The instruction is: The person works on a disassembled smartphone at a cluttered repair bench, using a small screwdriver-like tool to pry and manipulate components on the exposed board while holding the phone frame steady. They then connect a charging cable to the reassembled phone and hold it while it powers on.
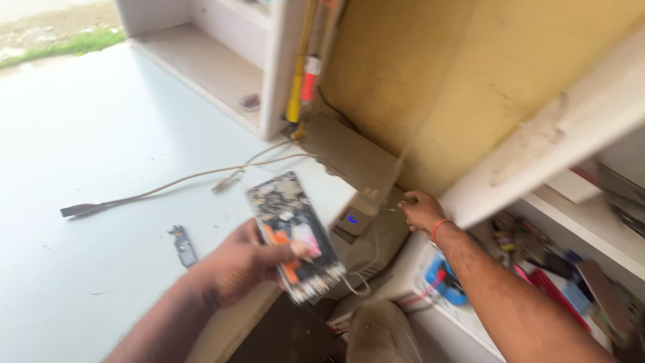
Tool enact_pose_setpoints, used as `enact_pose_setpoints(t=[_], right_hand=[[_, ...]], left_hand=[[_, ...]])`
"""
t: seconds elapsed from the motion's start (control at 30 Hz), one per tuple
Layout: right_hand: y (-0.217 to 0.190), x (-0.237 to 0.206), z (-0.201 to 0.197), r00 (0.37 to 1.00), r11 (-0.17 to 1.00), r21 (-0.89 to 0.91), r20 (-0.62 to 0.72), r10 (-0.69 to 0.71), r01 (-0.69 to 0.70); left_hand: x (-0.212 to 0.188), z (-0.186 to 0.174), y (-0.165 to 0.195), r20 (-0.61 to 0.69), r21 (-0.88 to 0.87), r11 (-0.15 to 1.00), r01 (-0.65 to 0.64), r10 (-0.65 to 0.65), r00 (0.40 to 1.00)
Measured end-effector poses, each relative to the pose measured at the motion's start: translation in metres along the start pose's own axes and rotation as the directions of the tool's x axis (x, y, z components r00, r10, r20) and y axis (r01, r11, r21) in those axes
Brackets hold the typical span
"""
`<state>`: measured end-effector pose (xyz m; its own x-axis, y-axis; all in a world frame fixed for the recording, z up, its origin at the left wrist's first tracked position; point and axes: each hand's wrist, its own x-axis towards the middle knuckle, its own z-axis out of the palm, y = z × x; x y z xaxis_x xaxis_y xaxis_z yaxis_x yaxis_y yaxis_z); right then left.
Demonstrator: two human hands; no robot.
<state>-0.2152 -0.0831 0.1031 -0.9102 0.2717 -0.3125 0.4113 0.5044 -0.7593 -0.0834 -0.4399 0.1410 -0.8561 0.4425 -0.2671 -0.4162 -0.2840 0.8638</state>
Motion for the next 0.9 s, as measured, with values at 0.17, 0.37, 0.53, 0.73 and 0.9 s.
enact_pose_setpoints(t=[0.17,0.37,0.53,0.73,0.9], right_hand=[[-0.006,0.02,0.045,0.996,0.999,0.022,-0.083,-0.043,0.045],[0.017,0.029,0.068,0.89,0.913,-0.337,-0.306,-0.338,0.231],[0.048,-0.019,0.061,0.938,0.797,0.522,-0.311,-0.154,0.304],[0.035,-0.13,0.062,0.915,0.497,0.822,-0.067,-0.398,0.277],[-0.012,-0.174,0.066,0.743,0.422,0.818,-0.009,-0.67,0.391]], left_hand=[[0.006,-0.003,-0.004,0.142,-0.094,0.996,-0.012,0.025,0.99],[0.012,-0.004,0.0,0.111,-0.342,0.939,0.037,0.002,0.994],[0.017,-0.01,-0.004,0.058,-0.384,0.923,0.014,0.009,0.998],[0.008,-0.011,-0.005,0.029,-0.414,0.908,-0.069,0.089,0.996],[-0.005,-0.006,-0.013,-0.145,-0.471,0.834,-0.288,0.248,0.958]])
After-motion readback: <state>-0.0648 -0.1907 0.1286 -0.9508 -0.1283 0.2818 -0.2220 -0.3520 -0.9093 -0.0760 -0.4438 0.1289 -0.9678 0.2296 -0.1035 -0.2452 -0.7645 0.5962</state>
